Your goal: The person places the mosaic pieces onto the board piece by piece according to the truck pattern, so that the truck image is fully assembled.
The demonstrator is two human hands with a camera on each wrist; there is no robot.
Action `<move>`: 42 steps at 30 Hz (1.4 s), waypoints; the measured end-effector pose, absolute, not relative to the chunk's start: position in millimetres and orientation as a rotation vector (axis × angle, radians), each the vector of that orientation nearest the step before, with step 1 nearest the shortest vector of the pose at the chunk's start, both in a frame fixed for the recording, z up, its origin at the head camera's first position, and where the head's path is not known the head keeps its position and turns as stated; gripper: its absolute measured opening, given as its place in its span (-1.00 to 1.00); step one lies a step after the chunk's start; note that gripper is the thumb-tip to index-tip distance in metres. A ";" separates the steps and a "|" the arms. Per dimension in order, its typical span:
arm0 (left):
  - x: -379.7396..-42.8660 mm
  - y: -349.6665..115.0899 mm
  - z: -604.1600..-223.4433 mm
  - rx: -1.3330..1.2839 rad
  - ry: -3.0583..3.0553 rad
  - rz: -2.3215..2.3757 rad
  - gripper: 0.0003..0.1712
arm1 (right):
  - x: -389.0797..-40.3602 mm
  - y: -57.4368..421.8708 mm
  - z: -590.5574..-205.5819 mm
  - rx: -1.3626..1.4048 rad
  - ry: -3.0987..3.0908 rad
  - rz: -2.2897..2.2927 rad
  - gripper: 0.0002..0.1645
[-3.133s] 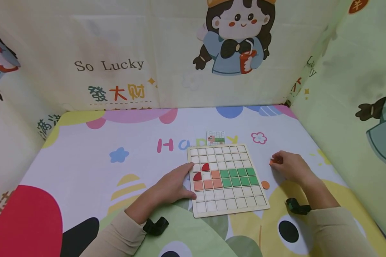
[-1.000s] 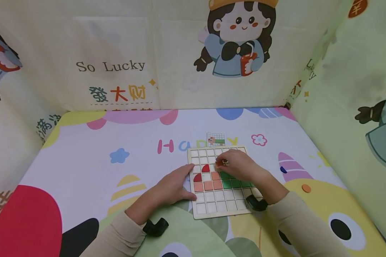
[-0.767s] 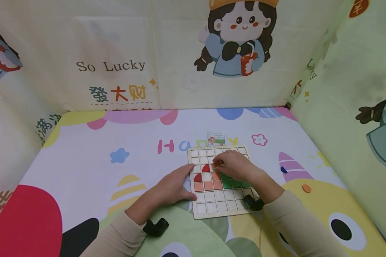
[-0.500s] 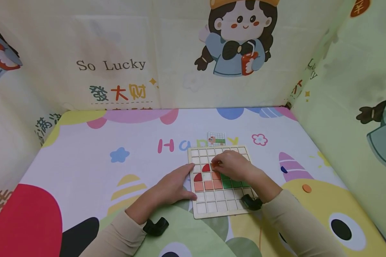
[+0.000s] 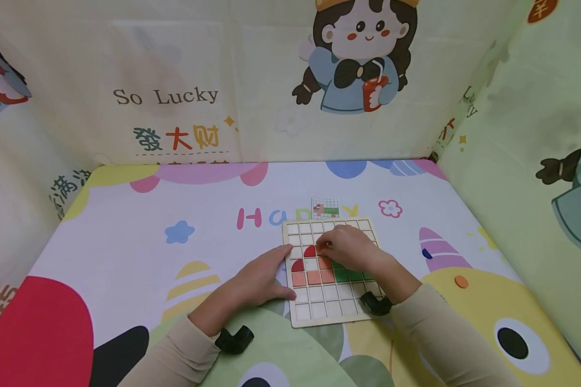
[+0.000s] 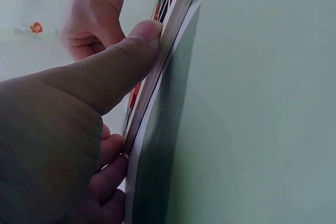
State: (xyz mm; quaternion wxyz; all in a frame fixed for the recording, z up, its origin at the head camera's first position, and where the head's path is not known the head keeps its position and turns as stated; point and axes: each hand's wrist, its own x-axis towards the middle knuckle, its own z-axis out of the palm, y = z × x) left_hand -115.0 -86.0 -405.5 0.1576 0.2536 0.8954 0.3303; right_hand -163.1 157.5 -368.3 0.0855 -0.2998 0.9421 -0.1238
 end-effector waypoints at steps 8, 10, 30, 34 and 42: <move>-115.1 -86.2 -406.1 0.730 2.560 0.951 0.17 | -160.9 159.0 -370.4 -0.946 2.817 -0.361 -0.85; -114.8 -86.3 -405.7 0.728 2.559 0.955 0.17 | -160.2 159.3 -370.9 -0.942 2.818 -0.360 -0.84; -114.0 -85.4 -406.4 0.702 2.561 0.957 0.17 | -151.8 161.2 -368.4 -0.863 2.803 -0.395 -0.71; -113.9 -85.4 -406.9 0.707 2.559 0.953 0.17 | -149.8 166.9 -365.1 -0.788 2.814 -0.454 -0.58; -114.7 -85.4 -407.7 0.714 2.564 0.947 0.16 | -144.9 198.6 -355.2 -0.660 2.864 -0.589 -0.47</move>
